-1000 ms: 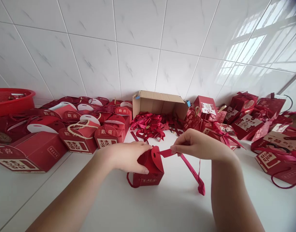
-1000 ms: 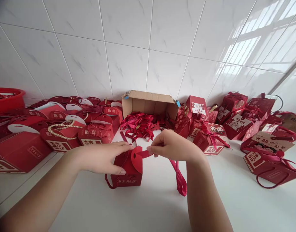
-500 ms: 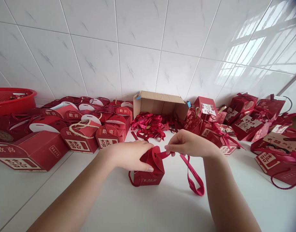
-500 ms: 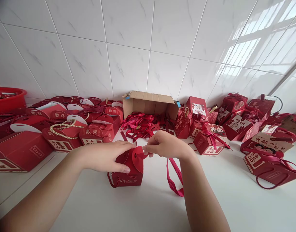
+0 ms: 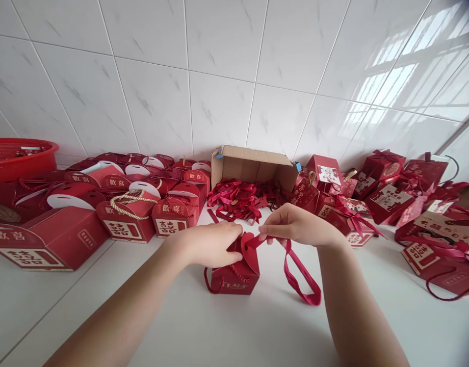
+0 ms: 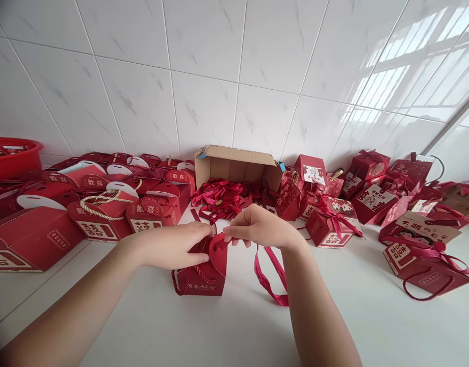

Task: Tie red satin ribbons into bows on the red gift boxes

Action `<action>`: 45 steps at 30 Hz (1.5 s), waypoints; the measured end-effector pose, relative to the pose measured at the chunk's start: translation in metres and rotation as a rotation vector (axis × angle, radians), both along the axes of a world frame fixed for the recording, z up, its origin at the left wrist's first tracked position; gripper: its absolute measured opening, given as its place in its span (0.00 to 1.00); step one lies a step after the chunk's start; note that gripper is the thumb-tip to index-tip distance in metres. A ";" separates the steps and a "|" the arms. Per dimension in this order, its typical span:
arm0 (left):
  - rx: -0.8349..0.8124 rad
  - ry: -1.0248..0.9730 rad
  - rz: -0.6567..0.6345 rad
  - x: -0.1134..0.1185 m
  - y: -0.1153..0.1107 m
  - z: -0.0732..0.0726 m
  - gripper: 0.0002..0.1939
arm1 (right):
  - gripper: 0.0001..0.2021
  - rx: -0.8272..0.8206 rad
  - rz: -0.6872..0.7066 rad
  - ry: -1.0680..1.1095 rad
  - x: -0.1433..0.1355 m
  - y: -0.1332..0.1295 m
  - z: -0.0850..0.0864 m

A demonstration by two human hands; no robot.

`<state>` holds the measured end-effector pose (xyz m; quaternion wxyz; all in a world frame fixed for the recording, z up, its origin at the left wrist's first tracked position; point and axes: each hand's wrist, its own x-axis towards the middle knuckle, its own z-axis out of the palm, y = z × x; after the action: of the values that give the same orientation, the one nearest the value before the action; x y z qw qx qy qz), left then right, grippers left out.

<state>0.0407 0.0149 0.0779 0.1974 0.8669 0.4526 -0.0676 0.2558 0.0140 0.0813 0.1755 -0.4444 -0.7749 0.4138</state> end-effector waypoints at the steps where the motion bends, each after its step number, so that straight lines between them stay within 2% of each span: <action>1: 0.001 -0.009 -0.004 0.000 0.000 -0.001 0.11 | 0.14 0.001 0.007 -0.008 0.000 0.000 -0.001; 11: 0.075 -0.108 -0.051 0.005 0.004 -0.009 0.11 | 0.13 -0.007 0.051 -0.036 0.002 0.002 -0.002; 26: 0.084 -0.287 0.062 0.006 0.009 -0.020 0.08 | 0.14 0.026 0.067 -0.129 0.003 0.003 -0.008; 29: 0.152 -0.347 0.051 0.006 0.007 -0.017 0.08 | 0.12 0.142 -0.075 -0.148 0.002 0.002 -0.011; 32: 0.327 -0.387 0.085 0.006 0.003 -0.009 0.09 | 0.12 0.241 -0.206 -0.104 -0.001 0.002 -0.014; 35: 0.482 -0.457 0.148 0.008 -0.005 0.003 0.10 | 0.12 0.208 -0.075 0.038 -0.009 0.003 -0.013; 38: 0.522 -0.530 0.177 0.006 -0.014 0.013 0.10 | 0.09 0.161 0.077 0.204 -0.016 0.003 -0.010; 41: 0.456 -0.437 0.219 -0.002 -0.019 0.018 0.12 | 0.09 0.172 0.064 0.277 -0.018 0.001 -0.008; 45: 0.258 -0.099 0.238 -0.013 -0.015 0.011 0.18 | 0.10 0.219 -0.074 0.445 -0.014 -0.003 -0.004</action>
<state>0.0274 0.0002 0.0885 0.1133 0.8276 0.5468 0.0576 0.2416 0.0106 0.0778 0.4039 -0.3489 -0.7407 0.4081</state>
